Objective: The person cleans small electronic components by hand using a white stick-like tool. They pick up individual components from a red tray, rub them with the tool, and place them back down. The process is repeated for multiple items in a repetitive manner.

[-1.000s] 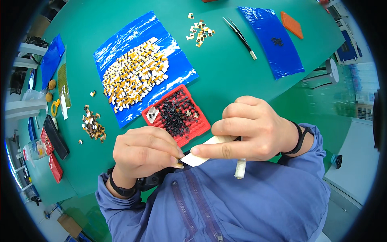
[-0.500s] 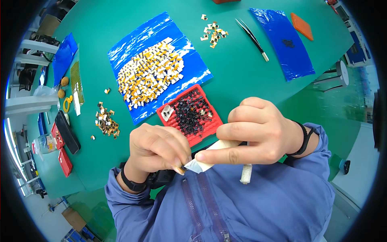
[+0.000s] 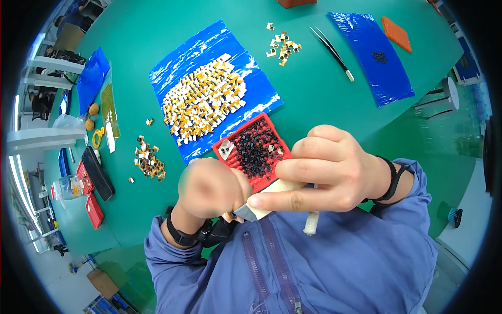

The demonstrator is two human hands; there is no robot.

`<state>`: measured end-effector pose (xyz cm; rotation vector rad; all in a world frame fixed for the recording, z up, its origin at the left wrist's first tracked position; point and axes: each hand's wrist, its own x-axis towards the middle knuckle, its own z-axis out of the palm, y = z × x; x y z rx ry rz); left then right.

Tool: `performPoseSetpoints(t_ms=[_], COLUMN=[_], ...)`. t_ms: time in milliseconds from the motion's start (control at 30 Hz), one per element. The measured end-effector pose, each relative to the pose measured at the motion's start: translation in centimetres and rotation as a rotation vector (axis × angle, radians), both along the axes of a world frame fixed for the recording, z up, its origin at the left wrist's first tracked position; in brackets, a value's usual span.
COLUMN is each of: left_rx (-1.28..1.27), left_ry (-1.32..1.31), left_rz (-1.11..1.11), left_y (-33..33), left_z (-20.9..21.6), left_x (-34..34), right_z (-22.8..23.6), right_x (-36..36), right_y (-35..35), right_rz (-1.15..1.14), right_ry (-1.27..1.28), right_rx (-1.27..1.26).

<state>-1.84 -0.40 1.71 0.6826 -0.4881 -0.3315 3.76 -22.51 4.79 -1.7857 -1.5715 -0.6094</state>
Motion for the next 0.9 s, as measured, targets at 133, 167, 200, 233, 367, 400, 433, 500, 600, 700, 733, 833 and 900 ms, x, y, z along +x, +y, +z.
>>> performPoseSetpoints(t_ms=[133, 167, 200, 233, 367, 400, 433, 500, 600, 700, 733, 833, 900], left_rx=[-0.003, 0.003, 0.009, 0.008, -0.001, -0.006, -0.009, -0.015, -0.033, -0.04, -0.038, -0.035, -0.032], left_ry=[0.033, 0.036, 0.039, 0.061, 0.101, 0.098, 0.099, 0.1, 0.115, 0.123, 0.12, 0.106, 0.085], left_rz=[-0.037, -0.044, -0.051, -0.059, -0.079, -0.08, -0.085, -0.097, -0.101, -0.117, -0.118, -0.121, -0.114], left_y=[0.2, 0.2, 0.3, 0.3, 0.3, 0.3, 0.3, 0.2, 0.0, 0.1, 0.2, 0.3, 0.3], left_z=[-0.2, -0.2, -0.2, -0.2, -0.2, -0.3, -0.2, 0.0, 0.1, -0.1, -0.1, -0.2, -0.3], left_x=[0.1, 0.1, 0.1, 0.1, 0.1, 0.1, 0.1, 0.2, 0.2, 0.2, 0.2, 0.2, 0.2], right_z=[-0.2, -0.2, -0.2, -0.3, -0.3, -0.4, -0.4, -0.5, -0.6, -0.7, -0.7, -0.7, -0.6], right_x=[0.1, 0.2, 0.3, 0.3, 0.5, 0.5, 0.5, 0.6, 0.7, 0.8, 0.8, 1.0, 1.1], right_y=[0.1, 0.2, 0.2, 0.2, 0.2, 0.2, 0.2, 0.3, 0.4, 0.5, 0.4, 0.3, 0.1], right_rz=[-0.011, -0.01, -0.01, -0.007, -0.004, -0.003, -0.001, -0.002, -0.007, -0.008, -0.006, -0.012, -0.02], right_ry=[-0.004, -0.002, 0.0, 0.008, 0.011, 0.009, 0.008, 0.0, -0.01, -0.003, 0.0, 0.007, 0.011], right_rx=[0.012, 0.016, 0.021, 0.022, 0.037, 0.041, 0.045, 0.05, 0.063, 0.086, 0.088, 0.089, 0.086])
